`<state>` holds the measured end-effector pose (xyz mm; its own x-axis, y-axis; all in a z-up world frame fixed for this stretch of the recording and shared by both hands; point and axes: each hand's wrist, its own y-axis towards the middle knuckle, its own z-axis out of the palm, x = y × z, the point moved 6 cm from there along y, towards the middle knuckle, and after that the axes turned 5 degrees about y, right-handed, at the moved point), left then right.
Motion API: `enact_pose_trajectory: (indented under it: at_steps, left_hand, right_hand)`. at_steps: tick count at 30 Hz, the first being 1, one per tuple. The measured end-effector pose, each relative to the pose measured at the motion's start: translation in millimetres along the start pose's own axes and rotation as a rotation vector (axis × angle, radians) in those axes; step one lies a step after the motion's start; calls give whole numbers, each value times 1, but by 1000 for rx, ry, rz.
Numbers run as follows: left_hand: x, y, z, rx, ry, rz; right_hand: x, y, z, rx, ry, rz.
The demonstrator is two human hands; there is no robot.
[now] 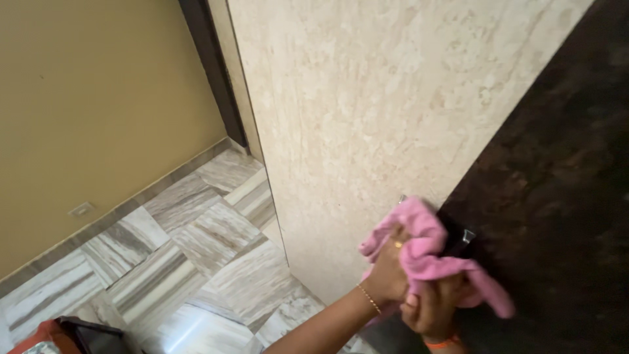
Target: The person wipes the exterior surface of a dark brown closet door using a pink cloth. They briefly pick up a blue spray bottle from a nearby bed, apply liquid to the cloth, and continue wiping the door and the adjacent light-colored wall panel.
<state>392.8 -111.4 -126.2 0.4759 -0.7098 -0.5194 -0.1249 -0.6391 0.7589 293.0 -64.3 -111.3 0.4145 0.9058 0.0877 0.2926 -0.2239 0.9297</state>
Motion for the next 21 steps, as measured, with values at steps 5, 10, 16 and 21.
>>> enact_pose_trajectory:
  at_steps: [5,10,16,21]
  left_hand:
    - [-47,64,11,-62,322,143]
    - [-52,73,15,-66,350,101]
    - [-26,36,31,-73,345,95]
    - [40,-22,72,7,105,-230]
  right_hand:
    - [-37,43,-47,47,-267,213]
    - [-35,58,-55,89,-324,237]
    - [-39,21,-39,69,-252,193]
    - [-46,-37,-18,157,-96,185]
